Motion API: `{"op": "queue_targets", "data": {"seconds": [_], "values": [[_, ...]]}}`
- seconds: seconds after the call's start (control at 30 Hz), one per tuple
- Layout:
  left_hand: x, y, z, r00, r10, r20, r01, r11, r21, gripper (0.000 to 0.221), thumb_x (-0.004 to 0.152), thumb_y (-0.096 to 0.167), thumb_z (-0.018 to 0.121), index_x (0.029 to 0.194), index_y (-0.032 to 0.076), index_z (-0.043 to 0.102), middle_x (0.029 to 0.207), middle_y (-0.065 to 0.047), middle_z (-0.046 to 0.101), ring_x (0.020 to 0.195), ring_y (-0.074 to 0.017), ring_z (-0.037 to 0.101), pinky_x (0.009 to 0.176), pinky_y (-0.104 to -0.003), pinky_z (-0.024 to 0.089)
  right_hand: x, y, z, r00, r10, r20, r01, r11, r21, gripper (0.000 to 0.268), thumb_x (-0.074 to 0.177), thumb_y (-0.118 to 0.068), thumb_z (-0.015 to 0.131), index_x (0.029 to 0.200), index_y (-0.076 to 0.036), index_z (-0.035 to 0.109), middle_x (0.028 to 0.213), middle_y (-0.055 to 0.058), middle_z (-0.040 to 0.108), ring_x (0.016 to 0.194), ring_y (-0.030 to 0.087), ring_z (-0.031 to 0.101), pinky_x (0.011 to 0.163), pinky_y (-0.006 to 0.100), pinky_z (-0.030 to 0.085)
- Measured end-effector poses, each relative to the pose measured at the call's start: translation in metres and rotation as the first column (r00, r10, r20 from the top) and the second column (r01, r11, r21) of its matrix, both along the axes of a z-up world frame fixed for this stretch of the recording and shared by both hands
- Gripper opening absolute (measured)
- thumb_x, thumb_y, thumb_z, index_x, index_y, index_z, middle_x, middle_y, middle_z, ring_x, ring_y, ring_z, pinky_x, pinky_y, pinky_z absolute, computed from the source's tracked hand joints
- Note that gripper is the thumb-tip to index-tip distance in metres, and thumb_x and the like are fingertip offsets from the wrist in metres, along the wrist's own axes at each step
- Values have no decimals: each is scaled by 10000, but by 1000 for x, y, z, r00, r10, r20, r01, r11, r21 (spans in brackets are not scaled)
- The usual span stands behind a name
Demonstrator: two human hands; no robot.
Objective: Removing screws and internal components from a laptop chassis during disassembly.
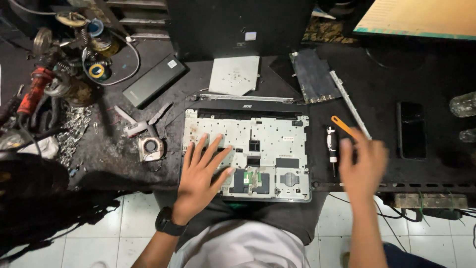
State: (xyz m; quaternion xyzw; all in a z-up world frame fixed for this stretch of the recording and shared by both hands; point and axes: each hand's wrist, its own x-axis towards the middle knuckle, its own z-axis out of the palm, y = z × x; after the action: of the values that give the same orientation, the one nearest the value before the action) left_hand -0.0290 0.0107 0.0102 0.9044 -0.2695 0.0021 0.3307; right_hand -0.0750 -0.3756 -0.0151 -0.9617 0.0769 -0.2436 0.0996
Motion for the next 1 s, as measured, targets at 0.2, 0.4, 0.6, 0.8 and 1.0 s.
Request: {"op": "queue_targets", "data": {"seconds": [0.2,0.4,0.6,0.8,1.0], "values": [[-1,-2,-2,997,36,69,-36,999,-1,463,1057,404,468,1468,199,529,1618,-32,373,1541,-327,238,1263,-563,151,6,-72,-24,977,-197,-80,174,958,-226,312,1169,-317,676,1366,-100,786,1210,155,661,1075,392,567,832,538,400],[0,-1,-3,998,35,53,-35,999,0,465,1060,407,454,1462,190,536,1617,-36,373,1539,-329,235,1257,-564,145,9,-81,-27,978,-183,-98,160,965,-207,86,1145,-290,789,1138,-207,811,1068,32,719,984,298,603,840,445,374],[1,-1,-4,995,44,85,-44,999,5,454,1053,398,482,1447,183,551,1608,-46,391,1528,-335,264,1250,-561,169,11,-16,38,980,-35,-194,112,909,402,153,1198,-161,515,1275,-32,543,942,122,641,793,288,591,691,444,415],[-1,-5,0,994,100,34,-100,995,12,380,1023,369,595,1369,216,623,1547,-64,480,1483,-368,323,1213,-587,145,45,40,46,935,332,-126,-261,883,391,135,1107,-101,592,1131,-35,707,925,123,592,863,336,631,840,419,486],[-1,-4,-1,995,90,35,-91,995,29,388,1033,377,571,1382,210,608,1549,-67,470,1488,-370,315,1214,-585,144,106,80,35,831,555,-40,-512,792,333,162,1066,-132,633,1167,-126,760,939,32,572,871,253,614,910,372,451]]}}
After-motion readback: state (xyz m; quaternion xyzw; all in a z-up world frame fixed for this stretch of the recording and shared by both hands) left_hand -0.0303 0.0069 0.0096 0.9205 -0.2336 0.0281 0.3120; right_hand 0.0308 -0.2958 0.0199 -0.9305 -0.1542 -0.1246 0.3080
